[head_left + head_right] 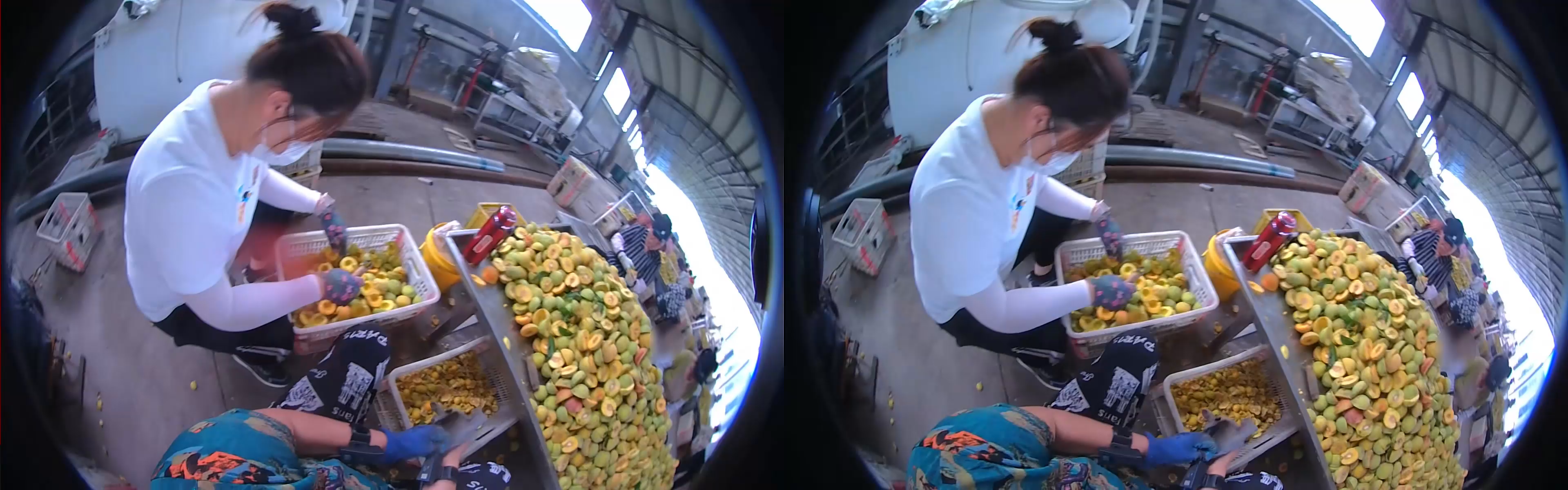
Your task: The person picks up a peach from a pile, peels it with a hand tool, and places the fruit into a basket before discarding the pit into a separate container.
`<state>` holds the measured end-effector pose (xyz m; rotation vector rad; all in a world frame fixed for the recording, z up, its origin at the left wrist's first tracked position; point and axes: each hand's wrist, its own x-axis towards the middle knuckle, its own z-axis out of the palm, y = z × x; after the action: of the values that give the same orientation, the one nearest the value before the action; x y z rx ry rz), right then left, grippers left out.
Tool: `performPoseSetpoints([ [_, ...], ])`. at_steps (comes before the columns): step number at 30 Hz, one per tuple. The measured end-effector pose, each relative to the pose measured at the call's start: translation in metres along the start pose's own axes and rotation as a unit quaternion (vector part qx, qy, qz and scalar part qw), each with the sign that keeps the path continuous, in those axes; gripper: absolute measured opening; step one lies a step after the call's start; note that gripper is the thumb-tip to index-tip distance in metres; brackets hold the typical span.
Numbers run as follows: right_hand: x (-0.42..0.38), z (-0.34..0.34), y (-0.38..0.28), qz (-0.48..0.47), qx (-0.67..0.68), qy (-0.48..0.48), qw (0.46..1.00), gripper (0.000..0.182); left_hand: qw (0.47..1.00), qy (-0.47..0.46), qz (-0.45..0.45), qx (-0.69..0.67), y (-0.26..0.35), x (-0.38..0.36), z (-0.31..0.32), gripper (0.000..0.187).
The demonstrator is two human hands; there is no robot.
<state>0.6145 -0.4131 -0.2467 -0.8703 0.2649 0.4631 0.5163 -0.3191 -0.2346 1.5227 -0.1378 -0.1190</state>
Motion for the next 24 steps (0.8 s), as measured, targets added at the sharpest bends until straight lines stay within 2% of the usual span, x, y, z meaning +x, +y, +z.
performPoseSetpoints([
  [2,0.024,-0.014,0.005,0.021,-0.185,-0.17,0.968,0.06,0.994,0.024,0.023,0.108,0.008,0.0,-0.014,0.031],
  [3,0.018,-0.007,0.011,0.028,-0.188,-0.169,0.967,0.06,0.994,0.028,0.019,0.104,0.016,-0.004,-0.024,0.031],
  [5,0.008,0.029,0.019,0.0,-0.208,-0.057,0.977,0.038,0.999,0.03,-0.028,0.036,0.035,-0.008,-0.054,0.034],
  [6,0.045,-0.003,0.036,-0.019,-0.242,-0.096,0.965,0.02,0.998,0.033,-0.029,0.035,0.04,-0.008,-0.064,0.034],
  [7,0.037,0.008,0.037,-0.015,-0.242,-0.097,0.965,0.02,0.996,0.081,-0.008,0.045,0.044,-0.008,-0.073,0.034],
  [8,0.029,0.018,0.036,-0.023,-0.252,-0.171,0.952,0.018,0.99,0.127,0.011,0.054,0.047,-0.009,-0.08,0.035],
  [9,0.016,0.036,0.032,-0.031,-0.26,-0.245,0.934,0.02,0.99,0.127,0.007,0.051,0.049,-0.009,-0.087,0.035],
  [11,0.005,0.056,0.032,-0.023,-0.251,-0.23,0.94,0.019,0.977,0.095,0.025,0.189,0.054,-0.004,-0.099,0.035],
  [12,0.002,0.06,0.031,-0.081,-0.352,-0.213,0.908,0.018,0.98,0.067,-0.03,0.187,0.059,-0.004,-0.102,0.035],
  [13,-0.002,0.063,0.03,-0.138,-0.448,-0.194,0.862,0.017,0.98,0.067,-0.031,0.183,0.054,-0.003,-0.104,0.035],
  [14,-0.008,0.066,0.027,-0.209,-0.54,-0.204,0.79,0.014,0.986,0.061,-0.025,0.15,0.046,-0.002,-0.108,0.035],
  [15,-0.019,0.076,0.02,-0.206,-0.543,-0.202,0.789,0.014,0.992,0.054,-0.019,0.116,0.041,-0.002,-0.11,0.036],
  [17,-0.039,0.09,0.007,-0.238,-0.735,-0.171,0.612,0.014,0.993,0.043,-0.043,0.105,0.053,-0.007,-0.111,0.038],
  [19,-0.034,0.082,0.007,-0.195,-0.746,-0.163,0.615,0.02,0.983,0.034,-0.047,0.173,0.057,-0.005,-0.11,0.037],
  [20,-0.026,0.071,0.01,-0.204,-0.791,-0.176,0.55,0.024,0.984,0.034,-0.048,0.17,0.055,-0.003,-0.107,0.037],
  [21,-0.018,0.059,0.012,-0.212,-0.829,-0.188,0.482,0.028,0.986,0.053,-0.009,0.157,0.053,-0.002,-0.103,0.034],
  [22,-0.011,0.046,0.013,-0.21,-0.83,-0.188,0.482,0.028,0.987,0.07,0.029,0.144,0.053,-0.001,-0.1,0.032],
  [24,0.003,0.021,0.013,-0.315,-0.809,-0.283,0.407,0.039,0.983,0.057,0.061,0.162,0.06,0.0,-0.093,0.03],
])
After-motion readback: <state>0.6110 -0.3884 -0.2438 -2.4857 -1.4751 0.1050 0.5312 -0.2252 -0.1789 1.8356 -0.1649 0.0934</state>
